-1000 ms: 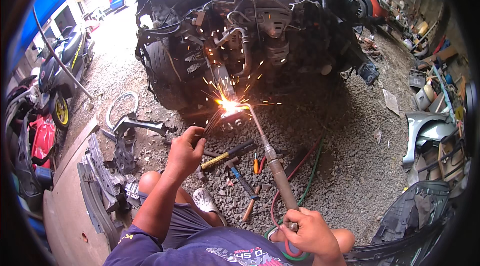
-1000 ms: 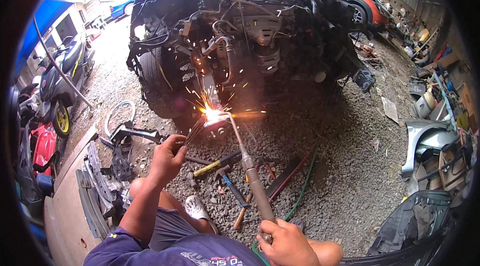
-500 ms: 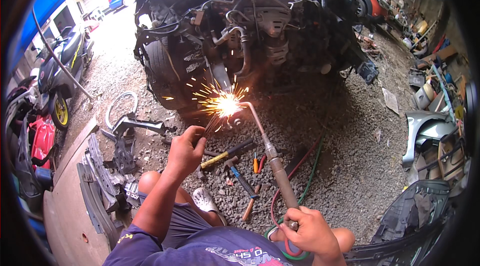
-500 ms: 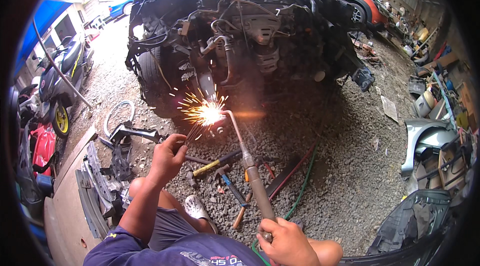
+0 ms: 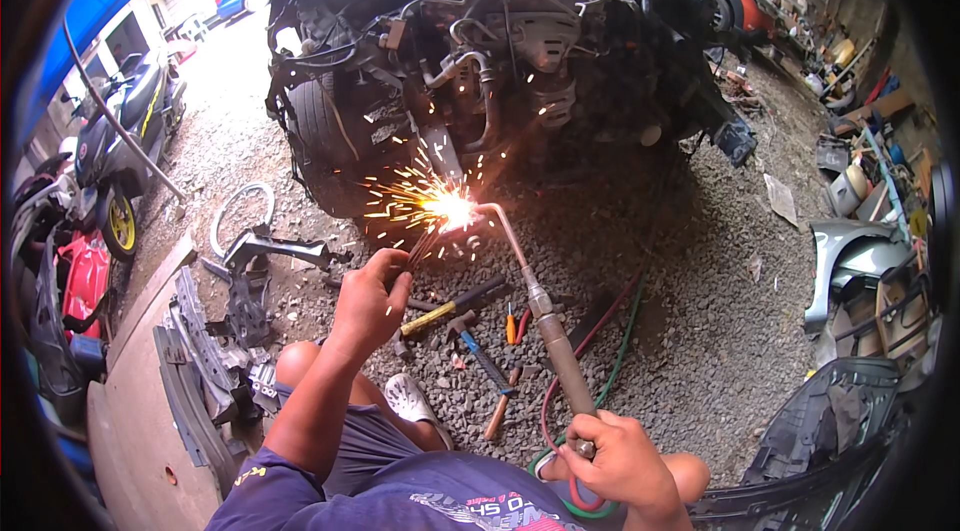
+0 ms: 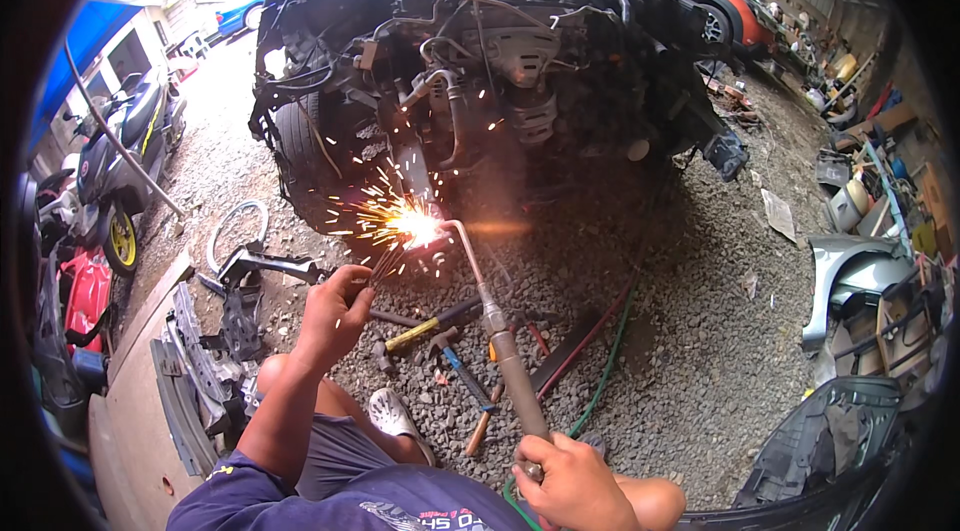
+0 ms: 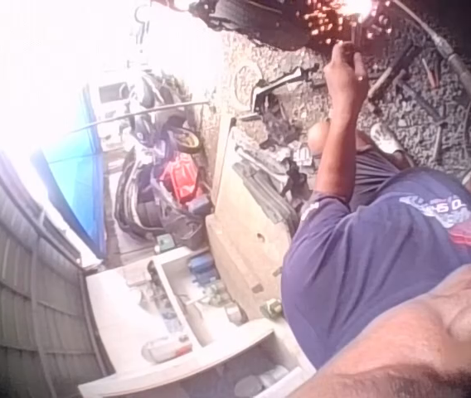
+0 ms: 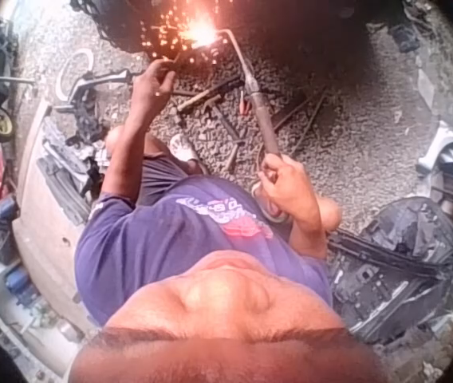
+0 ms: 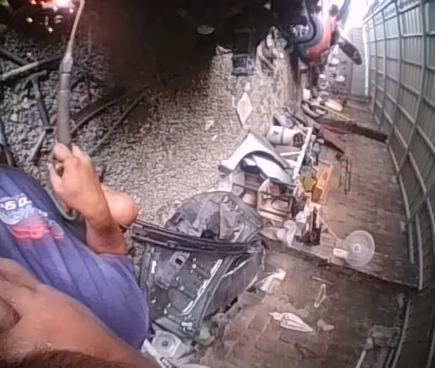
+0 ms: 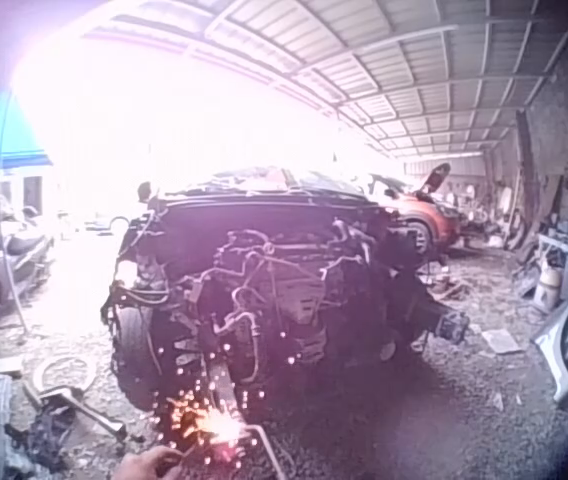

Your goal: Use a blowtorch to weld or cut components on a damaged car frame, followed by using a hammer to adjust parts.

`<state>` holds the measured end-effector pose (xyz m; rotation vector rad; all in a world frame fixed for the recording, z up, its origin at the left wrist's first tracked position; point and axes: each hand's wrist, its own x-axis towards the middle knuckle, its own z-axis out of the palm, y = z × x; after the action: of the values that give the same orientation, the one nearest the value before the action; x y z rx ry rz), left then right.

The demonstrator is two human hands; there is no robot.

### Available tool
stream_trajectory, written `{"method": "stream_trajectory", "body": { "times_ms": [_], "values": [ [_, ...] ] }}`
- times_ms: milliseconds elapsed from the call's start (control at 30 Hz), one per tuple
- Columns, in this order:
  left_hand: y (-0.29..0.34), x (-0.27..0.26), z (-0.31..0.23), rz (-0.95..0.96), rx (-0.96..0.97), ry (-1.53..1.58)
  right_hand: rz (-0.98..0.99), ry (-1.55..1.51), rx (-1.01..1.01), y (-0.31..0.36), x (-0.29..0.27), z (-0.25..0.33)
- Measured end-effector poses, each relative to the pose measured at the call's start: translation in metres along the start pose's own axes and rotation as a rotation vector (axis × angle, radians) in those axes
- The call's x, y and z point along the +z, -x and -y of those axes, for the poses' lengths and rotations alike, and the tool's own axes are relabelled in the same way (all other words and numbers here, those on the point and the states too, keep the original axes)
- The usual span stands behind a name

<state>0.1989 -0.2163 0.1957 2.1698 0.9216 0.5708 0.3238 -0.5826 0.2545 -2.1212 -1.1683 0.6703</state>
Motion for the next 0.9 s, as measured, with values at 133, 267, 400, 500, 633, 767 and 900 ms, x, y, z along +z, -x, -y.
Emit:
{"method": "stream_trajectory", "body": {
  "times_ms": [133, 267, 400, 500, 633, 767, 900],
  "values": [
    [-0.002, 0.002, -0.001, -0.009, -0.019, -0.022, 0.004, -0.012, 0.016, -0.001, -0.001, 0.002],
    [-0.001, 0.001, -0.004, -0.011, -0.007, -0.017, -0.003, -0.021, 0.001, -0.001, 0.0, 0.0],
    [-0.001, 0.002, -0.001, -0.012, -0.012, -0.01, 0.003, -0.01, 0.032, 0.0, -0.002, 0.005],
    [-0.003, 0.003, -0.004, 0.0, -0.021, -0.011, 0.004, 0.001, 0.022, -0.001, -0.001, 0.004],
    [-0.003, 0.003, -0.003, 0.001, 0.019, -0.041, -0.008, -0.031, 0.002, -0.001, 0.001, 0.0],
    [-0.001, 0.004, -0.002, 0.017, -0.002, 0.032, -0.001, -0.01, 0.011, 0.0, -0.001, 0.001],
    [-0.004, 0.002, -0.009, 0.005, -0.01, -0.019, -0.001, -0.004, 0.007, 0.0, -0.002, 0.002]
  ]
}}
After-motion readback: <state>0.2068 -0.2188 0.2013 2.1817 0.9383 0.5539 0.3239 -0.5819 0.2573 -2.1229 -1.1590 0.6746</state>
